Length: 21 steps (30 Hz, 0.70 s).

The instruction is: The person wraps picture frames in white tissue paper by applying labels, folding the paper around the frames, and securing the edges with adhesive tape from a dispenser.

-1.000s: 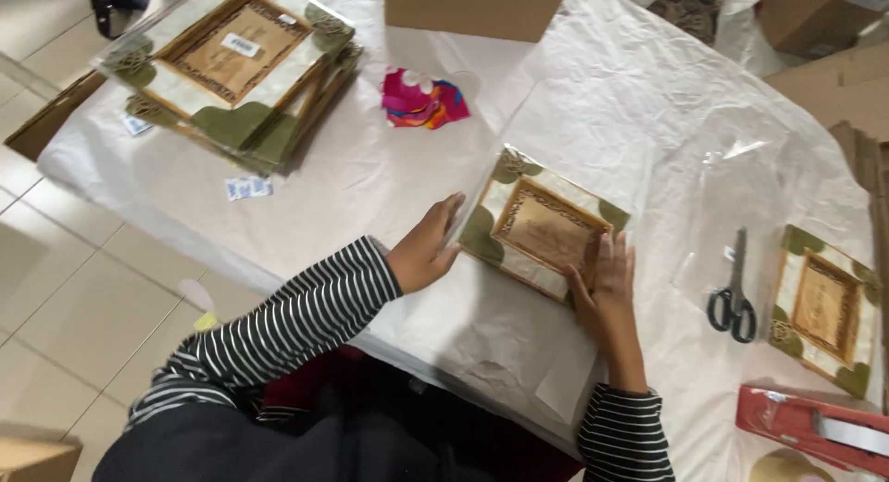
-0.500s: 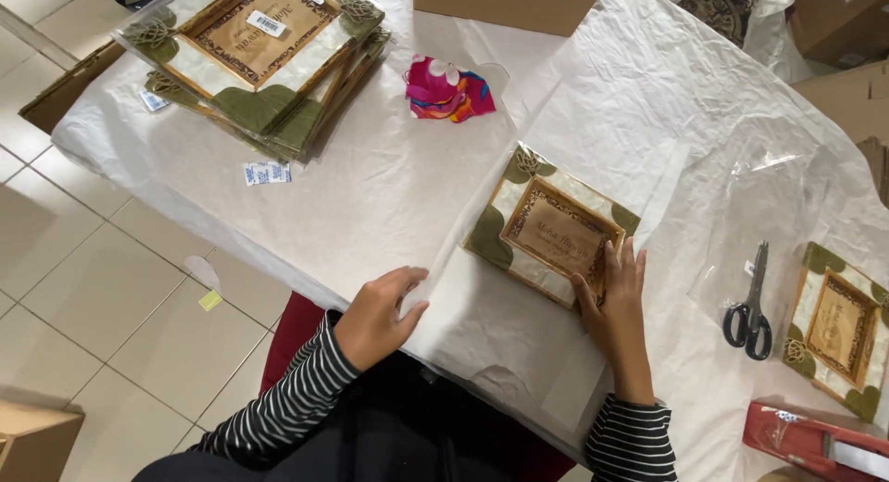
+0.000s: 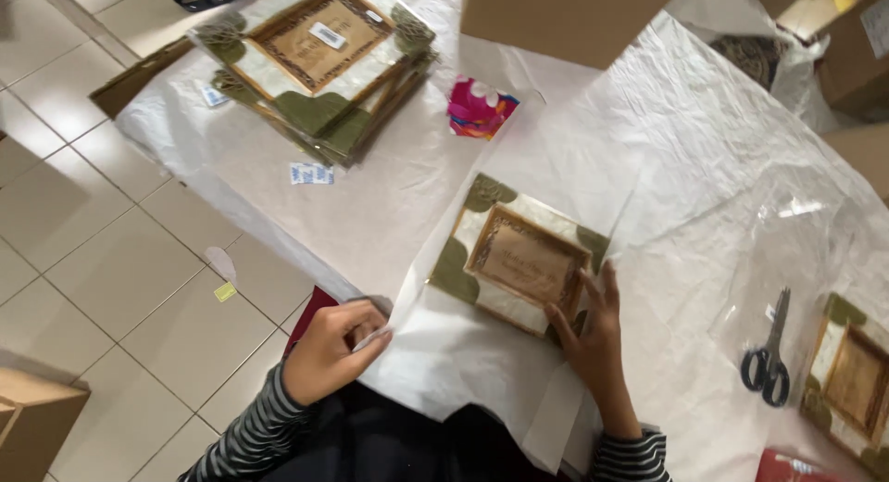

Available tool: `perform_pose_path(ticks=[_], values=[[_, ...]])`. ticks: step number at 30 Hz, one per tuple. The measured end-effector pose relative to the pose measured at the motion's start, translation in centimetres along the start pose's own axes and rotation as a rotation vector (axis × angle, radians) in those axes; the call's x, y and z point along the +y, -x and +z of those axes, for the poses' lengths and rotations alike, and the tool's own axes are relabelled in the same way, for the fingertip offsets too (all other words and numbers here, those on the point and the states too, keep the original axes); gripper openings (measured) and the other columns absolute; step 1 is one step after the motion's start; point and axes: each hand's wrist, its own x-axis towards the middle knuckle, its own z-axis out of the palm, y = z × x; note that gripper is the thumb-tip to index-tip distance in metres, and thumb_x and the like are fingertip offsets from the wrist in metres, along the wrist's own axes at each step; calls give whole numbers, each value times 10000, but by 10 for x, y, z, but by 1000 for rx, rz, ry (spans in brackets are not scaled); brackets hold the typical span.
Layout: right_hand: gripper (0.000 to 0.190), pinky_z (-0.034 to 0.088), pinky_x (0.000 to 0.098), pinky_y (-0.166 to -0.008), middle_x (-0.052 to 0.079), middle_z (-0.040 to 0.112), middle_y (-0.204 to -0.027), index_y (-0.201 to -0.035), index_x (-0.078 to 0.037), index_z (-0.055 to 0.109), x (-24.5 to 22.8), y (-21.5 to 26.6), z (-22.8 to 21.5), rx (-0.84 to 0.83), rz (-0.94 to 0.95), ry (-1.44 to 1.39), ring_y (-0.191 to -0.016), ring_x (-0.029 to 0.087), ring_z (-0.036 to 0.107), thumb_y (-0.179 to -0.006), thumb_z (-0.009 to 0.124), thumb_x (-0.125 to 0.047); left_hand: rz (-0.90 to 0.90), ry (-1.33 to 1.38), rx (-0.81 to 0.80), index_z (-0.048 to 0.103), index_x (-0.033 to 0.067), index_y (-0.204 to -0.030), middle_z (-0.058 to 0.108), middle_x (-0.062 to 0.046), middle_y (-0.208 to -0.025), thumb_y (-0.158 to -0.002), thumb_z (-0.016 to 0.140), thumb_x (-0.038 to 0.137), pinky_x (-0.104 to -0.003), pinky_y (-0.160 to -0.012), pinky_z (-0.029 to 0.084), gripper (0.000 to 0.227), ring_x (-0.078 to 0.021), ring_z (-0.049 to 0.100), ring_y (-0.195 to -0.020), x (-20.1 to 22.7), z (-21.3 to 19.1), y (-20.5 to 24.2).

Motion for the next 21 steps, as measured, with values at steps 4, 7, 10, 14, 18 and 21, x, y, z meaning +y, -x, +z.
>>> perform_pose_path(ticks=[4, 7, 10, 14, 18, 21], values=[[662, 261, 528, -1245, 257, 257, -1666, -1439, -29, 488, -3, -3, 17, -39, -75, -17, -1565, 405, 230, -871, 751, -244, -154, 38, -128, 670, 110, -730, 459, 61, -560, -906, 756, 161, -256, -488, 352, 203, -69, 388, -520, -8, -37, 14], [631, 270, 507, -1236, 226, 260, -1678, -1415, -75, 524, -17, -5, 29, -79, -78, -112, -1577, 375, 224, -849, 768, -208, -123, -10, -179, 669, 117, -744, 445, 60, -560, -843, 731, 93, -266, -518, 354, 119, -81, 393, -525, -16, -56, 23], [608, 284, 485, -1228, 199, 258, -1686, -1382, -83, 558, -31, -11, 35, -122, -50, -131, -1582, 348, 222, -827, 785, -186, -249, 1, -181, 695, 117, -767, 501, 72, -510, -823, 742, 119, -256, -504, 367, 73, -63, 421, -500, -13, -72, 27], [770, 467, 509, -1076, 165, 139, -1708, -1451, -57, 458, -53, -33, 31, -239, 94, -68, -1573, 384, 189, -780, 807, -204, -201, -78, -115, 648, 153, -1178, 693, 51, -802, -804, 828, 427, -227, -552, 547, 497, -69, 619, -581, -15, -77, 12], [887, 377, 612, -1122, 355, 134, -1653, -1516, -64, 333, -12, -50, 35, -88, -96, 124, -1537, 529, 203, -796, 790, -311, -260, -77, -19, 594, 124, -1309, 705, 3, -1015, -832, 723, 543, -230, -672, 556, 648, -76, 631, -682, -27, -56, -12], [897, 537, 603, -951, 191, 134, -1696, -1562, -99, 230, -70, -82, 6, -390, 364, 189, -1256, 400, 582, -860, 644, -472, -264, -81, 0, 583, 91, -1343, 620, 34, -859, -927, 636, 481, -281, -661, 480, 572, -106, 584, -695, -33, -38, -30]])
